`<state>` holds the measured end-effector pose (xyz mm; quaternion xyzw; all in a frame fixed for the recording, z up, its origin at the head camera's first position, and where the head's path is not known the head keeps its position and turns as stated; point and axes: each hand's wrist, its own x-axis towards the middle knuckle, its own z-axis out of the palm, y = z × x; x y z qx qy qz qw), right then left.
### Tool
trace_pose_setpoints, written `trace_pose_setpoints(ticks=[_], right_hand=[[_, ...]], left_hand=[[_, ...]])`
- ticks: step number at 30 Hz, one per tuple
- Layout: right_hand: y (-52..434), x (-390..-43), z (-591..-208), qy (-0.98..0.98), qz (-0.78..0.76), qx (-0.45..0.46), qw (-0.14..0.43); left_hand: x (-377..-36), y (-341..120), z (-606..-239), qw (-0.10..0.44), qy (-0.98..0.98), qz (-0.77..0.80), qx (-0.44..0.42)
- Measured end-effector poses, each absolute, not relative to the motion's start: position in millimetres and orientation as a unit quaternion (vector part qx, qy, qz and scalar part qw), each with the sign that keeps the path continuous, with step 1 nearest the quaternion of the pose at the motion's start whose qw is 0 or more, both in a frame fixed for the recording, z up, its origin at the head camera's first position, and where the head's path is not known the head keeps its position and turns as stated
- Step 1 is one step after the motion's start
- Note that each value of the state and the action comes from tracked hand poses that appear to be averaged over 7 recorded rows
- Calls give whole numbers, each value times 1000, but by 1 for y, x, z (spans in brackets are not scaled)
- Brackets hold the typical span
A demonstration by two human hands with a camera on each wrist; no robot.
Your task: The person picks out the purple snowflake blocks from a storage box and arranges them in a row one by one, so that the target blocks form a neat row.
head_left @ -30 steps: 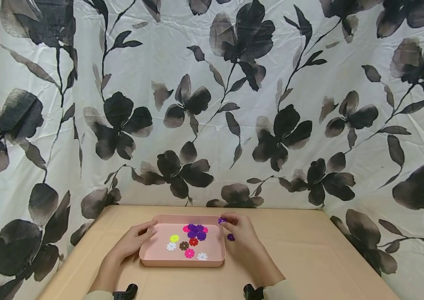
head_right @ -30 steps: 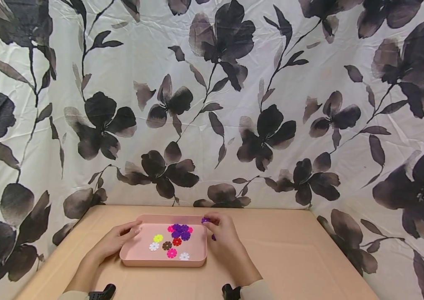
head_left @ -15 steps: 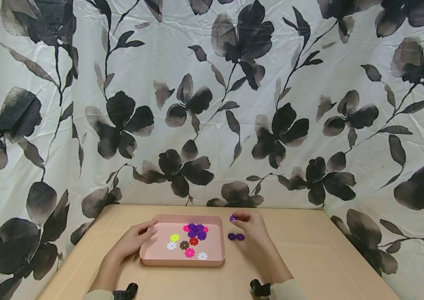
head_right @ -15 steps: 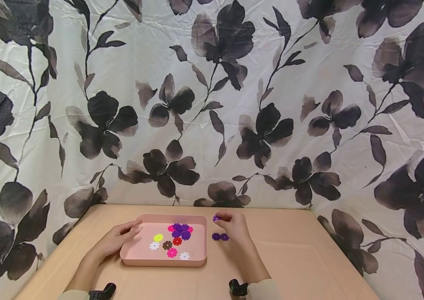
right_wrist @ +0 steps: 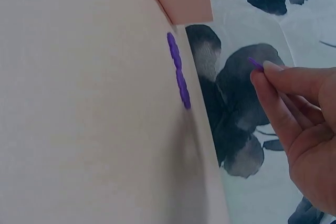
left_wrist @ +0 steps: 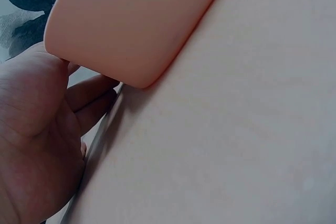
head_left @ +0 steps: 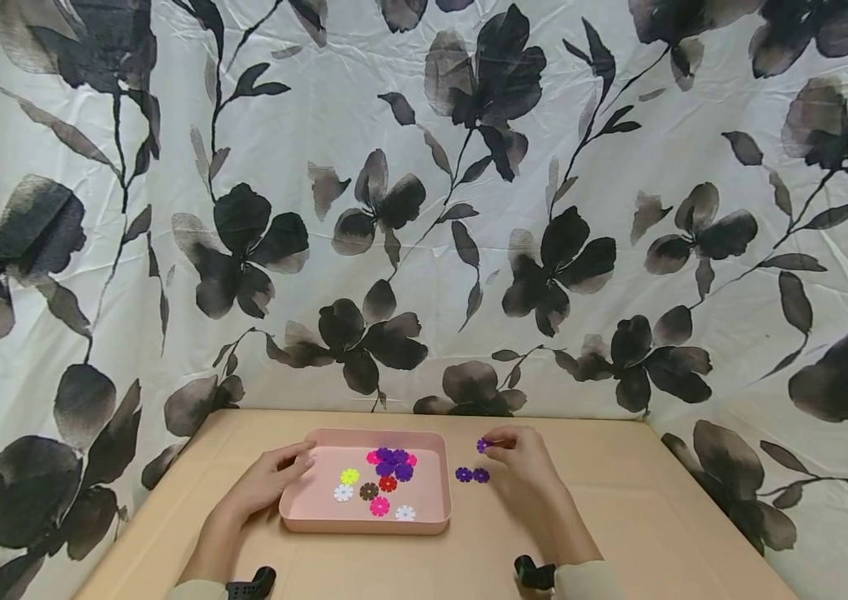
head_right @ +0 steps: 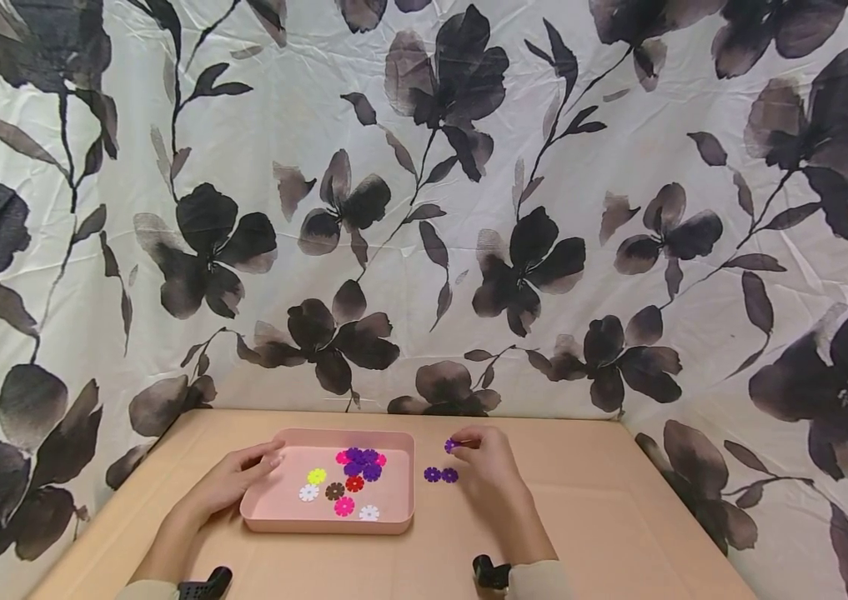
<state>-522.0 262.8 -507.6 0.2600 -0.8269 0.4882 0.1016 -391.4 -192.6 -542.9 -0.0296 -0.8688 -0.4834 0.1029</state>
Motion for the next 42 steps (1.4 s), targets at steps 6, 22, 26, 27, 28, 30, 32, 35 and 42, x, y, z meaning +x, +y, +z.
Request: trace_pose_setpoints(ticks=[6, 22, 26, 27, 28, 30, 32, 35, 42], right_hand=[[274, -525, -511, -838, 470, 264, 81], [282, -521, -526, -851, 485, 198, 17], [285, -523, -527, -854, 472, 217, 23], [285, -524, -528, -855, 469, 220, 23], [286, -524, -528, -856, 467, 222, 23], [286, -524, -529, -858, 462, 224, 25], [287, -524, -529, -861, 456, 224, 22], [288, -524, -530, -865, 447, 226, 15], [290, -526, -533, -867, 440, 235, 3]], left_hand=[[-391, -192, -543, 100, -869, -485, -25], [-390, -193, -543, 100, -868, -485, -21], [-391, -192, -543, 102, -867, -487, -26], [-391, -192, -543, 101, -867, -487, -27], [-391, -192, -542, 101, -866, -488, -27], [-391, -192, -542, 101, -866, -488, -27], [-391, -192, -542, 101, -866, -489, -26], [-391, -192, -542, 102, -867, -487, -26], [-391, -192, -541, 101, -868, -485, -24]])
